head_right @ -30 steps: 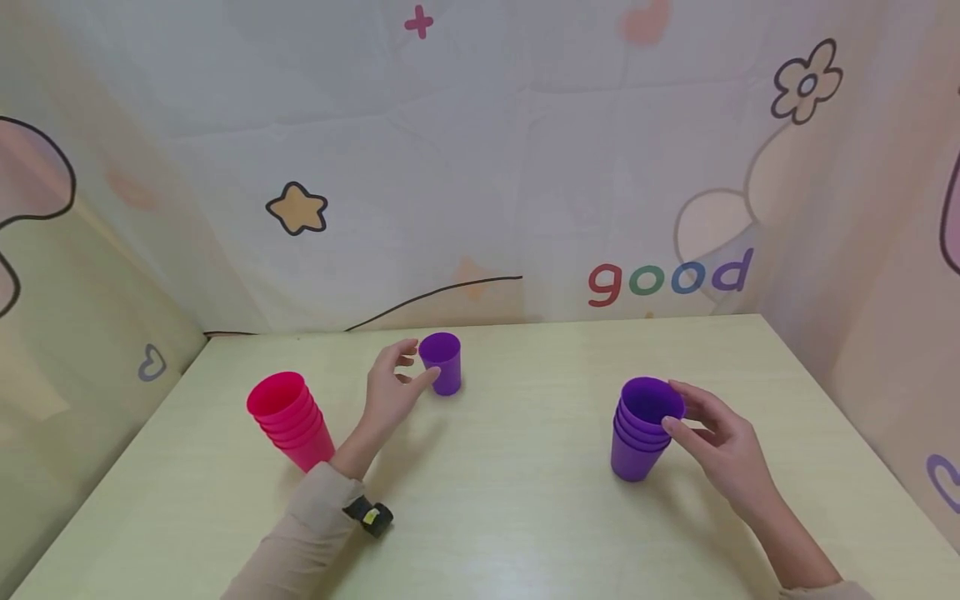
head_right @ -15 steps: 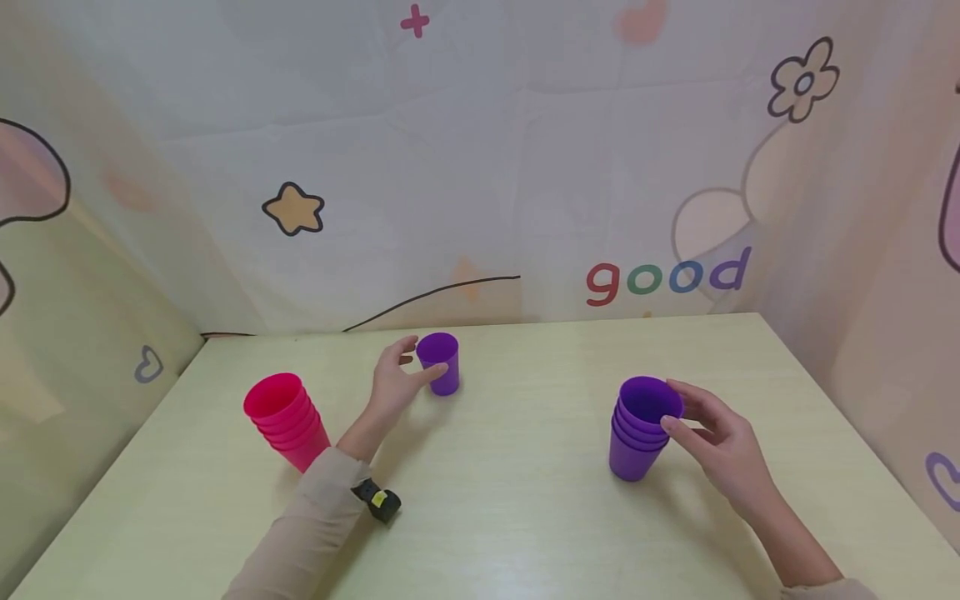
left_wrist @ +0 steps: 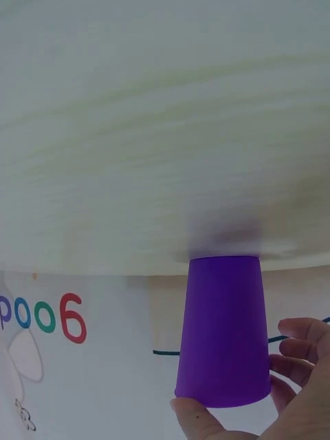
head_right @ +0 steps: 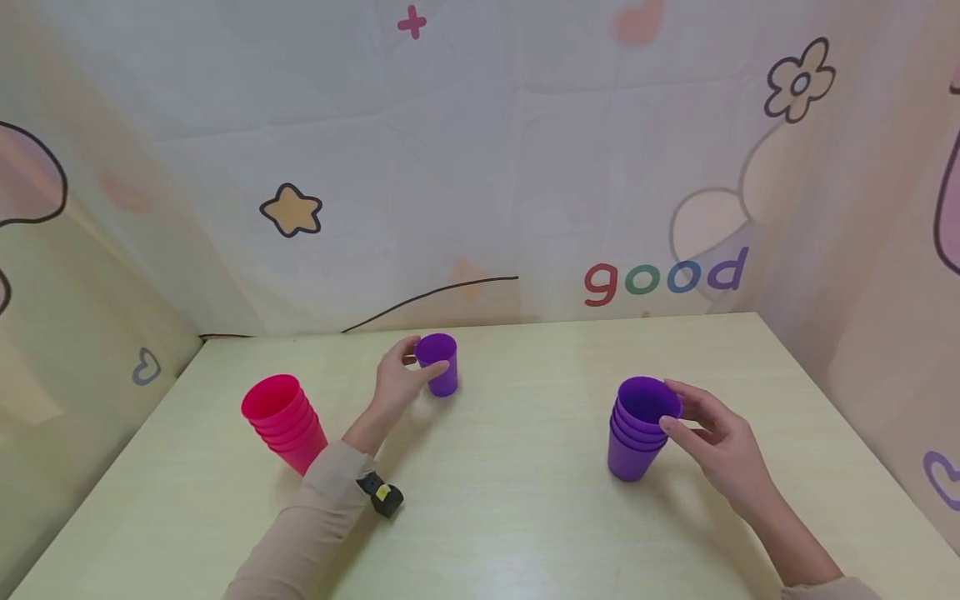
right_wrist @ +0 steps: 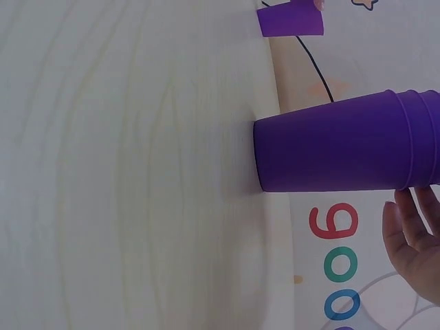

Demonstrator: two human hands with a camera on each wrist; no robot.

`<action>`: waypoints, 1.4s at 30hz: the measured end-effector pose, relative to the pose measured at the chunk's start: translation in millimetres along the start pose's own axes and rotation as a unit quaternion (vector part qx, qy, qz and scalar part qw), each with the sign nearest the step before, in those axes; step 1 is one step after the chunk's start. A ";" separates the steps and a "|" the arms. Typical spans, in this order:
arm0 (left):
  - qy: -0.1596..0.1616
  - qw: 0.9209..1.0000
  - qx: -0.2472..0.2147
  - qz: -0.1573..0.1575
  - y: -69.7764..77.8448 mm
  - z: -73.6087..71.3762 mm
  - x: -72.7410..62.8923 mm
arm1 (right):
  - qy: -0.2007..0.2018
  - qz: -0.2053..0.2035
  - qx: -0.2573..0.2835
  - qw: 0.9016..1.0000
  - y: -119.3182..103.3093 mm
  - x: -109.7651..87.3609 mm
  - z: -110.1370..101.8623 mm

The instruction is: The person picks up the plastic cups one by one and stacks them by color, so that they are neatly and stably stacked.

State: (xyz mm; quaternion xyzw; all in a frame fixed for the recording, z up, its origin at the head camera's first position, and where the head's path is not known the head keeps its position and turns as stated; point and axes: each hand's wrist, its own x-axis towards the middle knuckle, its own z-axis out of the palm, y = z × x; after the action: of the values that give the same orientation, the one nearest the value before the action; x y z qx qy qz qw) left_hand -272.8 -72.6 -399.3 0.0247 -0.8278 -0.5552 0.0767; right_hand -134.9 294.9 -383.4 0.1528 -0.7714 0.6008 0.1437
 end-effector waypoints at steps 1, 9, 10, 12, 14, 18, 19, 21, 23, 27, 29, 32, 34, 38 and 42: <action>0.001 1.000 0.002 -0.001 -0.3 0.1 0.5 | 0.000 0.000 0.000 1.000 0.0 0.0 0.0; 0.010 1.000 0.011 0.010 0.9 -0.3 1.0 | 0.002 -0.001 0.001 1.000 -0.8 0.2 0.2; 0.011 1.000 0.011 0.010 1.2 -0.3 0.9 | 0.002 -0.001 -0.001 1.000 -1.0 0.2 0.2; 0.014 1.000 0.009 0.012 2.1 -0.6 0.6 | 0.002 -0.001 0.001 1.000 -1.5 0.3 0.2; 0.017 1.000 0.006 0.013 3.1 -0.8 0.5 | 0.002 -0.003 0.007 1.000 -2.1 0.3 0.3; 0.017 1.000 0.001 0.012 6.2 -1.1 -0.8 | 0.003 -0.006 0.015 1.000 -2.9 0.5 0.6; 0.016 1.000 0.001 0.011 7.0 -1.2 -1.1 | 0.003 -0.008 0.015 1.000 -2.9 0.4 0.7; 0.014 1.000 0.000 0.010 9.1 -1.6 -2.5 | 0.003 -0.009 0.016 1.000 -2.7 0.5 0.7; 0.012 1.000 -0.003 0.014 11.3 -1.9 -4.1 | 0.003 -0.009 0.015 1.000 -2.5 0.7 0.8; 0.003 1.000 -0.014 0.026 15.7 -2.4 -8.7 | 0.003 -0.010 0.017 1.000 -2.9 0.8 1.1; -0.001 0.999 -0.018 0.033 17.8 -2.0 -11.2 | 0.004 -0.011 0.019 1.000 -3.0 0.5 1.4; -0.005 0.999 -0.015 0.040 21.2 -1.0 -14.4 | 0.004 -0.012 0.025 1.000 -2.6 0.2 1.5; -0.009 0.999 -0.014 0.046 23.9 0.0 -16.1 | 0.004 -0.012 0.023 1.000 -2.1 0.1 1.4; -0.016 0.998 -0.004 0.060 29.0 1.9 -19.2 | 0.004 -0.010 0.024 1.000 -1.1 -0.1 1.1; -0.024 0.997 0.009 0.074 32.7 3.3 -22.3 | 0.004 -0.008 0.024 1.000 -1.1 -0.1 0.8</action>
State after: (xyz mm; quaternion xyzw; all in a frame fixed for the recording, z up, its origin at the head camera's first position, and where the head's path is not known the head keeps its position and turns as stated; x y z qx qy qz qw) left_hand -249.9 -54.2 -372.6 -0.0488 -0.8340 -0.5409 0.0973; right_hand -134.3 293.8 -382.7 0.1601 -0.7548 0.6188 0.1474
